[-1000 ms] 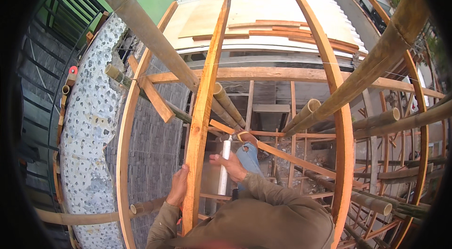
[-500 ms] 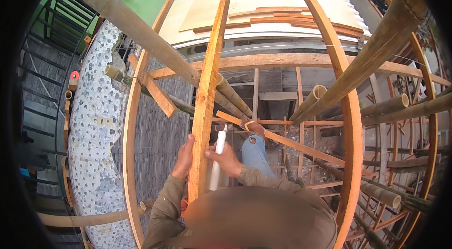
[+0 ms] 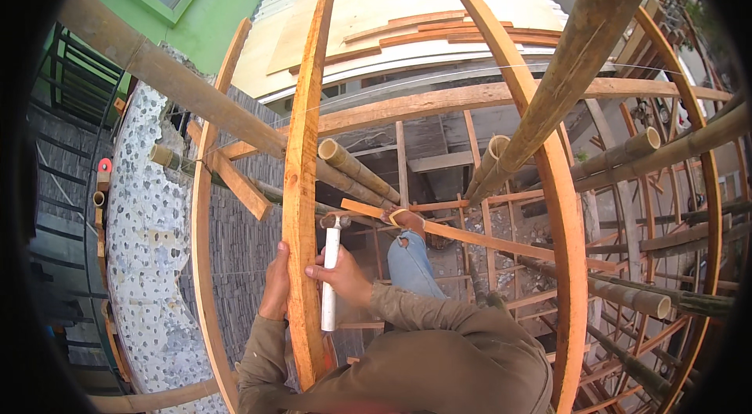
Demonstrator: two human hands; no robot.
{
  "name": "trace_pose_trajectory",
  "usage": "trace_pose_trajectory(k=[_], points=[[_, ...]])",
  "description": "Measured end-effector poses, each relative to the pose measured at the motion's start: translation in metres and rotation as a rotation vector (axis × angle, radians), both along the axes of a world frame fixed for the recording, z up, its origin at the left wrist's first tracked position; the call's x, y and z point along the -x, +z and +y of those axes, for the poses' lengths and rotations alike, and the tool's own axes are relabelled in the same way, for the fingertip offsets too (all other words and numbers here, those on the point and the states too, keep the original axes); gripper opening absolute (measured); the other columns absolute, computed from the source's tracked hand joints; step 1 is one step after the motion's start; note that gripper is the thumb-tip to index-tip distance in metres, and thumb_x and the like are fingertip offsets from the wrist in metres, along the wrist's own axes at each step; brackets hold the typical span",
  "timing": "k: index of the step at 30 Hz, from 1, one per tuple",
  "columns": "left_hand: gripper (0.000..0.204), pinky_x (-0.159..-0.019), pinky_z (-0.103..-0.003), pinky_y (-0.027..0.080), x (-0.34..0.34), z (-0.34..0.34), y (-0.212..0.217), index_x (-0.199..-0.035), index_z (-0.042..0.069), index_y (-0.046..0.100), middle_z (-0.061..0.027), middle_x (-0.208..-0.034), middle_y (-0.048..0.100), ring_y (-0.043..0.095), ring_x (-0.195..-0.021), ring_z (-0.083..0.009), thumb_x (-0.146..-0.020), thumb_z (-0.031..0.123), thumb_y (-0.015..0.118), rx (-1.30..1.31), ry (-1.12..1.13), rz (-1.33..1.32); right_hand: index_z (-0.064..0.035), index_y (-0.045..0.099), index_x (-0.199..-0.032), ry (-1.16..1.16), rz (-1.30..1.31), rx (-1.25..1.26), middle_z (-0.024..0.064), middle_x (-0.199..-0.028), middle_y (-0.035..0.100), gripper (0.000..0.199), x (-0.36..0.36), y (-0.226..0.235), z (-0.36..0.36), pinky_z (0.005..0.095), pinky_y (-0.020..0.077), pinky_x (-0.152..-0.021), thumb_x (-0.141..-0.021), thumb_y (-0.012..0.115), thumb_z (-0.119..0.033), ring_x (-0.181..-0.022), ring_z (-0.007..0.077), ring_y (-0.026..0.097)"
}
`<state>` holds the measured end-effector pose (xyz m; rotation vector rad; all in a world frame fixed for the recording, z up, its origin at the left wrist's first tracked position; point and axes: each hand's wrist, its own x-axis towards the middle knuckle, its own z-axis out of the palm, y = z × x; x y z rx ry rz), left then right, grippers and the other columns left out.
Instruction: The person assembles a wooden frame by positioning planks and securing them with a hammer. They repeatedly align pieces and tap them into place on a bamboo scaffold.
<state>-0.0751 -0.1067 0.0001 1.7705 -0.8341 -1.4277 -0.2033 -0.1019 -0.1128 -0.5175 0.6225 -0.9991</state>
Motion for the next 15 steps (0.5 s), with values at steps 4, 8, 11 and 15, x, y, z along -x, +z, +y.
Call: trace_pose_trajectory(k=[4, 8, 11, 15], points=[[0.072, -0.073, -0.032, 0.056, -0.003, 0.000, 0.000, -0.128, -0.009, 0.055, -0.0183, -0.110, 0.066, 0.066, -0.091, -0.0193, -0.102, 0.058, 0.046, -0.010, -0.013, -0.031, -0.0045, 0.045, -0.113, 0.027, -0.048, 0.017, 0.0082, -0.106, 0.058, 0.046, 0.001, 0.002, -0.001, 0.0305, 0.0600, -0.064, -0.087, 0.080, -0.016, -0.088, 0.0161, 0.064], [0.071, -0.076, -0.032, 0.054, -0.009, 0.002, -0.010, -0.129, -0.008, 0.055, -0.0174, -0.113, 0.065, 0.065, -0.094, -0.0184, -0.104, 0.057, 0.044, -0.009, -0.019, -0.043, -0.0036, 0.046, -0.113, 0.018, 0.009, 0.054, 0.0072, -0.103, 0.059, 0.046, 0.001, 0.003, -0.003, 0.0294, 0.0579, -0.069, -0.086, 0.081, -0.016, -0.089, 0.0137, 0.062], [0.073, -0.078, -0.033, 0.056, -0.014, 0.003, -0.016, -0.130, -0.008, 0.055, -0.0179, -0.115, 0.066, 0.066, -0.096, -0.0196, -0.104, 0.059, 0.040, -0.001, -0.029, -0.071, -0.0034, 0.049, -0.108, -0.031, 0.071, 0.102, 0.0051, -0.096, 0.060, 0.044, 0.001, 0.003, -0.002, 0.0267, 0.0523, -0.074, -0.084, 0.083, -0.017, -0.088, 0.0100, 0.059], [0.074, -0.081, -0.034, 0.058, -0.018, 0.003, -0.017, -0.132, -0.006, 0.054, -0.0203, -0.118, 0.067, 0.069, -0.097, -0.0217, -0.104, 0.060, 0.035, -0.012, -0.083, -0.100, -0.0031, 0.050, -0.108, -0.026, 0.053, 0.123, 0.0038, -0.094, 0.060, 0.045, -0.001, 0.001, 0.000, 0.0290, 0.0511, -0.078, -0.083, 0.084, -0.020, -0.090, 0.0112, 0.058]])
